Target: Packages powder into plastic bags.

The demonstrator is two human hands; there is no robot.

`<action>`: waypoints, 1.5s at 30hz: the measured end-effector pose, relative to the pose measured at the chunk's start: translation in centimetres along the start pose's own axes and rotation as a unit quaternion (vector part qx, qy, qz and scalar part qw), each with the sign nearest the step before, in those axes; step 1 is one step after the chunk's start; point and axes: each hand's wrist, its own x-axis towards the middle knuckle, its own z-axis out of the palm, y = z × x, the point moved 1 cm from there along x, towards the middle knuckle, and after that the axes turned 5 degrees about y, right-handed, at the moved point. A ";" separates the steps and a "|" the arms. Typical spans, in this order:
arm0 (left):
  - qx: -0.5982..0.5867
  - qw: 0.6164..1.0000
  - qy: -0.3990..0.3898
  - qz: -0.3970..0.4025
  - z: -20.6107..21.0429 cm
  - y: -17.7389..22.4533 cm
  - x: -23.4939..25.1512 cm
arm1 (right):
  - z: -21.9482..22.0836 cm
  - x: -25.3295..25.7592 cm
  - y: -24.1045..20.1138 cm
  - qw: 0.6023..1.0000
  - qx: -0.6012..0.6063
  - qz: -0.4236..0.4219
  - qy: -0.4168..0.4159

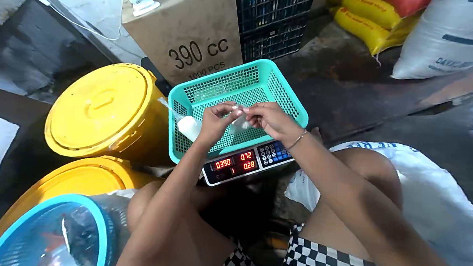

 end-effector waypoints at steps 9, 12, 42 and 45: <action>0.209 0.958 -0.110 0.162 -0.9 0.2 -0.2 | -1.9 0.7 -0.2 0.959 -0.200 -0.155 -0.131; 0.161 0.966 -0.173 0.101 -1.1 -0.1 -0.1 | -2.8 1.8 0.1 0.937 -0.224 -0.194 -0.186; 0.122 0.987 0.068 -0.082 1.5 -0.5 -0.3 | -2.3 3.5 1.8 0.957 -0.222 -0.171 -0.081; 0.114 0.992 0.025 -0.051 0.9 -0.7 -0.2 | -2.3 3.4 1.6 0.966 -0.181 -0.153 -0.098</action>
